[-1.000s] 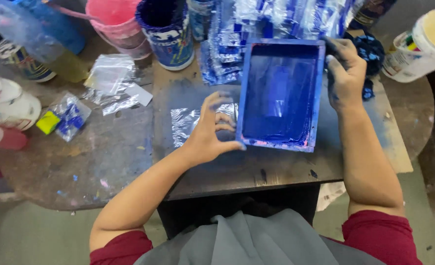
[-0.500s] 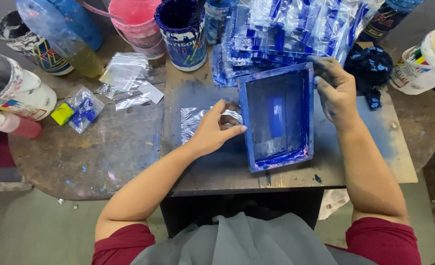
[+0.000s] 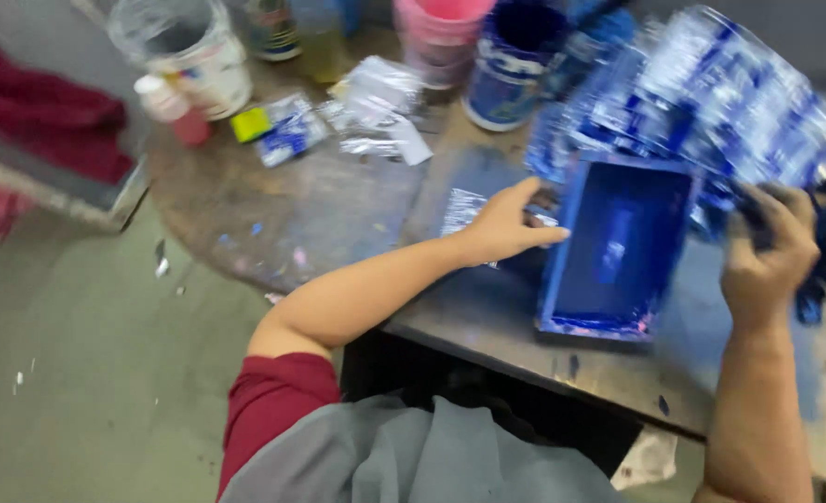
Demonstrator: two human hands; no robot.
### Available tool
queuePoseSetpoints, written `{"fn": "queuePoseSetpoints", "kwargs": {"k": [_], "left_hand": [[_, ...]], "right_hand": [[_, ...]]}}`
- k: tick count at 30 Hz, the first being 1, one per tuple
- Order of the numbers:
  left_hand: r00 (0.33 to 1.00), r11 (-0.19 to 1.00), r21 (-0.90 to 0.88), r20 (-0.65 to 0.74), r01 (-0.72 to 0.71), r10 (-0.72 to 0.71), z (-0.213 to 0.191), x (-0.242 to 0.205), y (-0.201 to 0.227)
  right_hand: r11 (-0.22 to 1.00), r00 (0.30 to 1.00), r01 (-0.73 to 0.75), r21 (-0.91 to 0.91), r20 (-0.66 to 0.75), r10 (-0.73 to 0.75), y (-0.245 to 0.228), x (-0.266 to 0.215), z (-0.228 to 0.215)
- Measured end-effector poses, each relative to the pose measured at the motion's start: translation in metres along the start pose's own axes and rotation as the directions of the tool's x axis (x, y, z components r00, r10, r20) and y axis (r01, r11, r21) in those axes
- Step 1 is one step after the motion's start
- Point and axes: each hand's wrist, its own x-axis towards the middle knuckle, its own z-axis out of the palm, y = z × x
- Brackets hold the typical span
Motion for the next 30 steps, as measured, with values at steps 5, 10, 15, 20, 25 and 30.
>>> {"fn": "queuePoseSetpoints", "kwargs": {"k": [5, 10, 15, 20, 25, 30], "left_hand": [[0.996, 0.975, -0.204, 0.005, 0.083, -0.084, -0.006, 0.006, 0.005], [0.920, 0.859, 0.429, -0.136, -0.279, 0.367, 0.032, 0.070, -0.129], [0.996, 0.996, 0.059, -0.057, 0.072, -0.069, 0.003, 0.025, -0.012], [0.996, 0.997, -0.077, -0.083, 0.014, -0.021, -0.018, 0.041, -0.023], [0.992, 0.986, -0.129, -0.078, -0.104, 0.095, -0.036, 0.057, -0.045], [0.995, 0.994, -0.092, -0.078, -0.066, 0.059, -0.040, 0.047, -0.045]], "right_hand": [[0.985, 0.972, 0.151, 0.079, 0.169, -0.163, -0.117, 0.056, 0.031], [0.896, 0.827, 0.361, 0.258, 0.356, -0.436, -0.233, 0.104, 0.135], [0.902, 0.637, 0.266, 0.339, 0.641, -0.429, -0.301, 0.135, 0.294], [0.951, 0.591, 0.243, 0.194, 0.748, -0.303, -0.332, 0.153, 0.405], [0.905, 0.521, 0.425, 0.036, 0.807, -0.277, -0.333, 0.166, 0.480], [0.791, 0.546, 0.611, -0.001, 0.725, -0.421, -0.318, 0.167, 0.518]]}}
